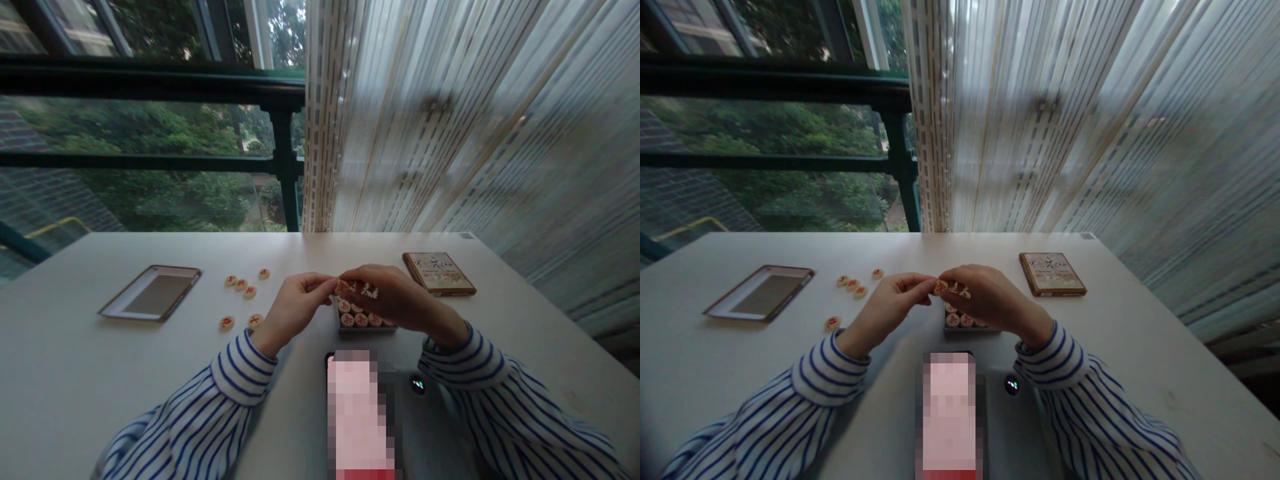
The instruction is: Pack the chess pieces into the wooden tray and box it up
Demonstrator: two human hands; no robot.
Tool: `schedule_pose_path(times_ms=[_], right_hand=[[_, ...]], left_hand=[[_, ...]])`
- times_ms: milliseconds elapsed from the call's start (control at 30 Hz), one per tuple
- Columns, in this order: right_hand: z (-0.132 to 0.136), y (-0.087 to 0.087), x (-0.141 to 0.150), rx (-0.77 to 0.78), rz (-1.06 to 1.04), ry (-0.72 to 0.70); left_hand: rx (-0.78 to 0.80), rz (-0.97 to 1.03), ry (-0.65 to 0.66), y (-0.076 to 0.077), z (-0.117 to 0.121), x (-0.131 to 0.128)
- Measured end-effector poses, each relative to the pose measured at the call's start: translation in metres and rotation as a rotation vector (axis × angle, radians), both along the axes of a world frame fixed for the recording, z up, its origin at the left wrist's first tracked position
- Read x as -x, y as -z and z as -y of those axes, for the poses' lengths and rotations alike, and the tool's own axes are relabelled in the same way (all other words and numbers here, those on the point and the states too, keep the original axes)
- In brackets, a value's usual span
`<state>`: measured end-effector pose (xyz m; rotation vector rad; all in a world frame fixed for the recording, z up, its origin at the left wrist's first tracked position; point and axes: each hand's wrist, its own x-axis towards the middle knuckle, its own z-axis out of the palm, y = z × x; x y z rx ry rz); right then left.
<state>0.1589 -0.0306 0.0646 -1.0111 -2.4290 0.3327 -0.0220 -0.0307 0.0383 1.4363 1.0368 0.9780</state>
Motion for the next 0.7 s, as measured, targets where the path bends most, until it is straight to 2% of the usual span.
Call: schedule_pose_path(times_ms=[300,433,567,700], right_hand=[[-0.003,0.001,-0.007,-0.049,0.14,0.007],[-0.004,-0.003,-0.014,-0.026,0.182,0.025],[-0.007,-0.006,-0.024,0.025,0.258,0.056],[-0.012,-0.007,-0.035,0.069,0.303,0.096]], left_hand=[[0.014,-0.008,0.036,0.002,0.002,-0.005],[-0.022,-0.047,0.041,0.008,0.0,-0.005],[-0.11,-0.156,0.024,0.019,-0.003,-0.004],[-0.214,-0.379,0.033,0.03,-0.005,-0.001]])
